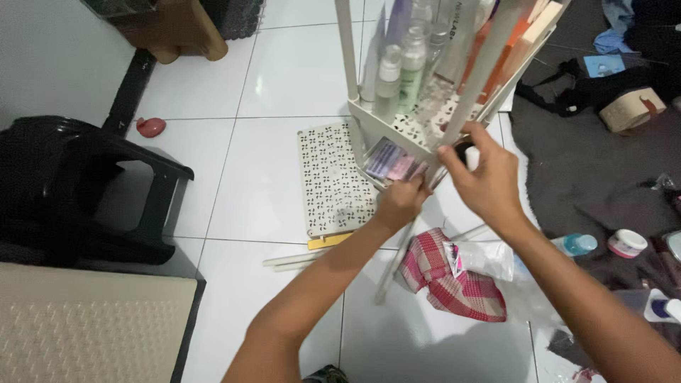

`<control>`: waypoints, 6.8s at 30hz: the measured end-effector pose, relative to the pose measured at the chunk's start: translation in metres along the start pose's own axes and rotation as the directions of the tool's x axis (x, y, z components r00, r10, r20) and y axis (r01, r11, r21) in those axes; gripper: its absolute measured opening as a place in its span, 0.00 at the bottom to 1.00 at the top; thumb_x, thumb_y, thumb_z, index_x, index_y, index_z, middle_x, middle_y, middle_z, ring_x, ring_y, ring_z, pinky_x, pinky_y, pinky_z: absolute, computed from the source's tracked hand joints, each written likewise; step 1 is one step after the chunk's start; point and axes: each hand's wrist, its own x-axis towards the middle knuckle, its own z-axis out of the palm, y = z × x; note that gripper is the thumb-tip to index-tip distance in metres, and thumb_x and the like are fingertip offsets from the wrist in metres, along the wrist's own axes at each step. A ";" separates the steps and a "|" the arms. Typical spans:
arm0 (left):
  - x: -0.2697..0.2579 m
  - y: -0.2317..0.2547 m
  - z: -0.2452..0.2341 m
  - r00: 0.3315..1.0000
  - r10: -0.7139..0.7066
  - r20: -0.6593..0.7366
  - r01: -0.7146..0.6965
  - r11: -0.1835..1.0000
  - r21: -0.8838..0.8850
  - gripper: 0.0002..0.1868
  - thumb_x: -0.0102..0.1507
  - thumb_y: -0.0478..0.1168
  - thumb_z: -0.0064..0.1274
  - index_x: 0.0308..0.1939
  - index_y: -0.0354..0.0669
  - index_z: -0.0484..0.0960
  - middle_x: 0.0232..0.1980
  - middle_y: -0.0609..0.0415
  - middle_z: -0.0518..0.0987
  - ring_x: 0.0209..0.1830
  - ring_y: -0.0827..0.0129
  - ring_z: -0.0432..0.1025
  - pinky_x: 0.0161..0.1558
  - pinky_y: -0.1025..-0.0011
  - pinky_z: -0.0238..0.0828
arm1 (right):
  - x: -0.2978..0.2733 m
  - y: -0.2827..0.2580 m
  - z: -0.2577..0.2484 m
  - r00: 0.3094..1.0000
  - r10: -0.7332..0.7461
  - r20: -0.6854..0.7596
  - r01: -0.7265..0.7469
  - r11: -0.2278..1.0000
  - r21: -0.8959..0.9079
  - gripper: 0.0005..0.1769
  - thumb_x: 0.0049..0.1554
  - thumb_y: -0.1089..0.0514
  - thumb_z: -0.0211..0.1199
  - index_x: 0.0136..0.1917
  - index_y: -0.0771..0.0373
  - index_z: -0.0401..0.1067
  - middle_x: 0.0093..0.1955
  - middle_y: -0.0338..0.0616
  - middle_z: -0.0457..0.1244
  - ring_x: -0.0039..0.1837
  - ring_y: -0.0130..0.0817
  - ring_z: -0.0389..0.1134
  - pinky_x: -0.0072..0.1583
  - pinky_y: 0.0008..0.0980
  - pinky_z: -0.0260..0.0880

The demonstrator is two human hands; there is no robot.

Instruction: The person assembles a white plastic rolling cart by inserting vertical poles into the base and attaching perforated shelves. They wipe a small bottle with a cloth, then continue attaching wheels and shelves to the frame.

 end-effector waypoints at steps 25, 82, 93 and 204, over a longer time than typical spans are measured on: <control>0.001 -0.173 0.045 0.945 -0.326 -0.024 0.326 0.945 -0.003 0.25 0.52 0.30 0.62 0.55 0.34 0.80 0.47 0.37 0.82 0.45 0.47 0.78 0.46 0.57 0.76 | 0.017 0.082 -0.056 0.994 -0.031 -0.102 -0.001 0.955 -0.296 0.07 0.65 0.61 0.66 0.56 0.65 0.76 0.47 0.53 0.68 0.47 0.45 0.71 0.51 0.41 0.68; 0.028 -0.103 0.068 0.790 -0.503 0.349 0.342 0.836 0.430 0.63 0.55 0.57 0.64 0.81 0.47 0.37 0.84 0.61 0.42 0.78 0.53 0.47 0.67 0.46 0.53 | 0.047 0.136 -0.092 0.983 -0.071 -0.170 0.013 0.948 -0.319 0.06 0.64 0.64 0.63 0.55 0.65 0.78 0.45 0.49 0.70 0.48 0.38 0.72 0.54 0.36 0.70; 0.034 -0.089 0.090 0.784 -0.563 0.261 0.403 0.782 0.475 0.62 0.54 0.55 0.66 0.80 0.45 0.40 0.84 0.61 0.43 0.78 0.57 0.46 0.67 0.43 0.53 | 0.051 0.171 -0.098 0.973 -0.165 -0.159 0.077 0.890 -0.450 0.06 0.65 0.63 0.62 0.53 0.65 0.78 0.43 0.49 0.68 0.47 0.37 0.71 0.51 0.35 0.70; -0.018 -0.033 0.127 0.771 -0.258 0.583 0.564 0.703 -0.434 0.23 0.65 0.49 0.59 0.57 0.40 0.73 0.53 0.48 0.81 0.49 0.66 0.78 0.49 0.68 0.80 | -0.108 0.252 0.073 0.659 0.593 0.462 -0.750 0.467 0.469 0.19 0.67 0.55 0.50 0.65 0.66 0.72 0.44 0.42 0.61 0.41 0.29 0.57 0.43 0.29 0.58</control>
